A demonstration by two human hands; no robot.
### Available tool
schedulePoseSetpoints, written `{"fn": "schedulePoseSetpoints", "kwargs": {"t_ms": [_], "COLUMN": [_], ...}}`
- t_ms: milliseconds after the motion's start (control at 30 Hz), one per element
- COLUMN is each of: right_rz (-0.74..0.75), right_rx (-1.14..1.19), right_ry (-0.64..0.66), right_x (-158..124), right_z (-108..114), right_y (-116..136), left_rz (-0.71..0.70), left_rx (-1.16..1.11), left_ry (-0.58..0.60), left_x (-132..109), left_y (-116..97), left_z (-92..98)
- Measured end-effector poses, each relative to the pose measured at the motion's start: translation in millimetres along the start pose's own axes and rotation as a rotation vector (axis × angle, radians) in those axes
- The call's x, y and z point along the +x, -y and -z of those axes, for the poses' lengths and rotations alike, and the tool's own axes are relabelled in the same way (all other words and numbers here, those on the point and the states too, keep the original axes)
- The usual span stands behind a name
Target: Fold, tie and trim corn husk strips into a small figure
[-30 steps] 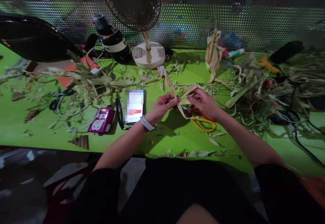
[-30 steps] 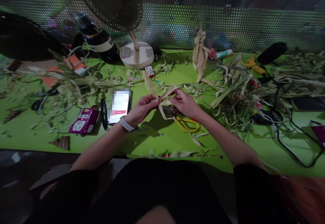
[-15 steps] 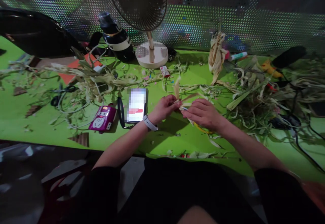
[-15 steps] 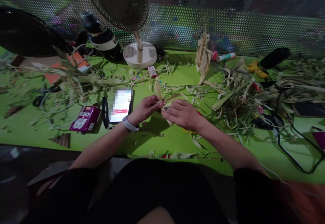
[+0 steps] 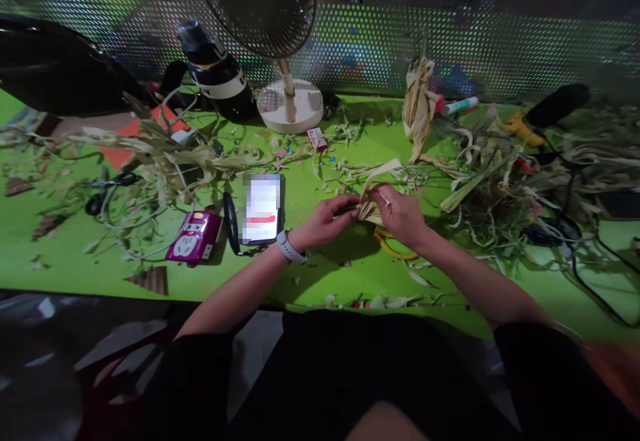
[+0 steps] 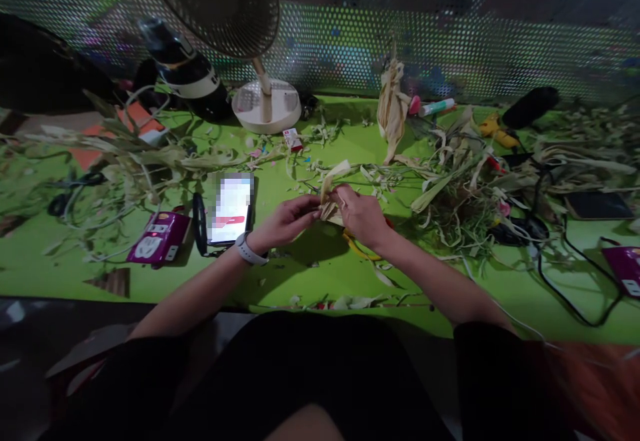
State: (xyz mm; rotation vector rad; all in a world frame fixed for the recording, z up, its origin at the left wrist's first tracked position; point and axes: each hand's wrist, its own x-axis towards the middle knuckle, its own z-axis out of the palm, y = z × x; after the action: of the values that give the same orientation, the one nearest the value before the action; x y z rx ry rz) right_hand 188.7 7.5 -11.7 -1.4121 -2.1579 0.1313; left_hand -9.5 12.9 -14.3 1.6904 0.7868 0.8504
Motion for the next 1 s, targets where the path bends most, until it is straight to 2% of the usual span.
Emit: {"fn": "schedulePoseSetpoints", "kwargs": {"t_ms": [133, 367, 533, 700, 833, 1000], "right_rz": [-0.053, -0.138, -0.221, -0.278, -0.155, 0.203], "right_rx": [0.012, 0.226, 0.365, 0.377, 0.215, -0.180], "right_ry": [-0.052, -0.123, -0.130, 0.048, 0.171, 0.151], "right_x": [-1, -2, 0, 7, 9, -2], "right_z": [1, -2, -1, -1, -2, 0], "right_y": [4, 16, 25, 15, 4, 12], "left_rz": [0.158, 0.191, 0.144, 0.173, 0.205, 0.235], "left_rx": [-0.357, -0.694, -0.678, -0.479, -0.404, -0.211], "left_ry": [-0.171, -0.364, -0.423, -0.487, -0.522, -0.479], "left_x": [-4, -5, -5, 2, 9, 8], "left_y": [1, 1, 2, 5, 11, 13], "left_z": [-13.8, -36.0, -40.0, -24.1, -9.9, -5.6]}}
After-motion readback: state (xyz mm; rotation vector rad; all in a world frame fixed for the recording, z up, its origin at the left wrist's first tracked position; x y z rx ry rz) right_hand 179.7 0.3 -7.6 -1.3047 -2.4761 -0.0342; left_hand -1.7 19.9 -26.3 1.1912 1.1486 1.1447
